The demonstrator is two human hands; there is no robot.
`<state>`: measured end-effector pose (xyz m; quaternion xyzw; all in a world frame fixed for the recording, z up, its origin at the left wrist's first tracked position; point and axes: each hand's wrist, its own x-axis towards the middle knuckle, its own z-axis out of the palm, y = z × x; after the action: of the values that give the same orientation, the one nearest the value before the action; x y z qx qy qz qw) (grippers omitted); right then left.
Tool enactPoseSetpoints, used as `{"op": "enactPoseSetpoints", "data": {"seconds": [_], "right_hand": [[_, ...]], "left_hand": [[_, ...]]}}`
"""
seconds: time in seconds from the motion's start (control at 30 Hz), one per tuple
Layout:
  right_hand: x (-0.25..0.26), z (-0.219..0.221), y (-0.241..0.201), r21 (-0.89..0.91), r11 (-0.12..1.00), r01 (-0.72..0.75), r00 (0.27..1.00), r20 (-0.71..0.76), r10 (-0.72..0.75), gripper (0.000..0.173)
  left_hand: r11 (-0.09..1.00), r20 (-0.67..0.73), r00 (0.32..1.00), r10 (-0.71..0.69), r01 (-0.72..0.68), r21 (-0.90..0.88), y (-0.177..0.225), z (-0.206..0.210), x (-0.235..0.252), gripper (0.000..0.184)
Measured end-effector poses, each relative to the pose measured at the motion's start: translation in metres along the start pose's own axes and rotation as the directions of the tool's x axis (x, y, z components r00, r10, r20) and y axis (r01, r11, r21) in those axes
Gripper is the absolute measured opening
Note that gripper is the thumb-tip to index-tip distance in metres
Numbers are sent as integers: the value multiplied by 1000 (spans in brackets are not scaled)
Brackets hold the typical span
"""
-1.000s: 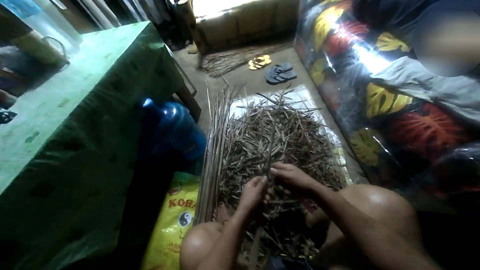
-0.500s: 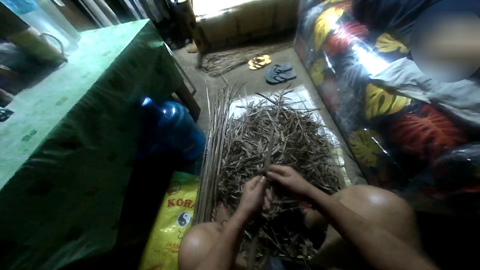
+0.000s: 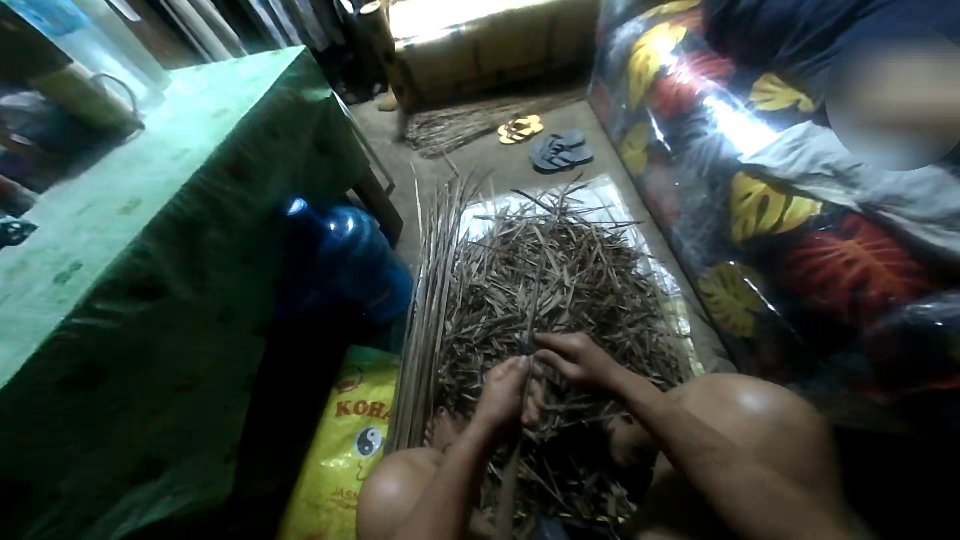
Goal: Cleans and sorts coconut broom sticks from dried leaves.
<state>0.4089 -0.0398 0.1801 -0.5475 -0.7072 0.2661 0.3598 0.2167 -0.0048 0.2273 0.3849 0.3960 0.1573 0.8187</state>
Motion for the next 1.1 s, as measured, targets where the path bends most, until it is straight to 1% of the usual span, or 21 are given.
{"op": "enactPoseSetpoints", "data": {"seconds": [0.03, 0.1, 0.13, 0.2, 0.3, 0.4, 0.47, 0.57, 0.67, 0.8, 0.83, 0.87, 0.9, 0.93, 0.97, 1.03, 1.1], "right_hand": [[1, -2, 1, -27, 999, -21, 999, -35, 20, 38], [5, -13, 7, -65, 991, -120, 987, -117, 112, 38], [7, -21, 13, -66, 982, -178, 974, -157, 166, 38], [11, -36, 25, -18, 956, -293, 943, -170, 286, 40], [18, -45, 31, 49, 931, -363, 904, -224, 364, 40], [24, -51, 32, 77, 898, -434, 856, -275, 437, 40], [27, -58, 39, 107, 876, -471, 810, -340, 477, 39], [29, -72, 48, 229, 798, -557, 694, -398, 599, 40], [28, -84, 55, 343, 707, -618, 566, -431, 703, 41], [28, -96, 56, 462, 638, -616, 390, -525, 756, 43], [28, -99, 55, 481, 637, -603, 368, -540, 757, 44], [28, -101, 53, 489, 647, -585, 373, -547, 750, 43], [28, -101, 48, 491, 652, -578, 399, -527, 750, 42], [27, -98, 40, 490, 655, -574, 447, -482, 753, 41], [27, -93, 30, 500, 656, -566, 513, -409, 755, 40], [25, -74, 9, 533, 647, -545, 669, -188, 719, 35], [20, -52, -5, 552, 643, -531, 786, 37, 617, 33]], "left_hand": [[1000, 9, 1000, -4, 4, 9, -1, 0, -1, 38], [999, 46, 998, -42, 40, 35, -2, 2, -7, 37], [997, 69, 996, -61, 58, 47, -4, 3, -10, 37], [996, 102, 992, -78, 72, 54, -9, 4, -12, 37], [997, 119, 990, -75, 73, 16, -12, 3, -10, 37], [997, 116, 991, -66, 61, 47, -13, 2, -14, 36], [996, 133, 990, -55, 45, 80, -15, 3, -19, 35], [992, 164, 984, -64, 45, 117, -20, 1, -24, 35], [995, 167, 984, -64, 49, 91, -20, -4, -25, 35], [995, 165, 985, -58, 44, 87, -19, -8, -30, 34], [996, 153, 987, -54, 41, 82, -19, -8, -30, 34], [997, 142, 989, -48, 38, 74, -19, -9, -29, 35], [998, 130, 991, -42, 35, 61, -18, -11, -29, 36], [999, 112, 993, -39, 35, 42, -17, -11, -28, 36], [999, 94, 995, -43, 41, 24, -15, -11, -28, 34], [998, 67, 996, -64, 63, 8, -11, -9, -25, 33], [997, 61, 995, -75, 75, 1, -9, -6, -22, 33]]}}
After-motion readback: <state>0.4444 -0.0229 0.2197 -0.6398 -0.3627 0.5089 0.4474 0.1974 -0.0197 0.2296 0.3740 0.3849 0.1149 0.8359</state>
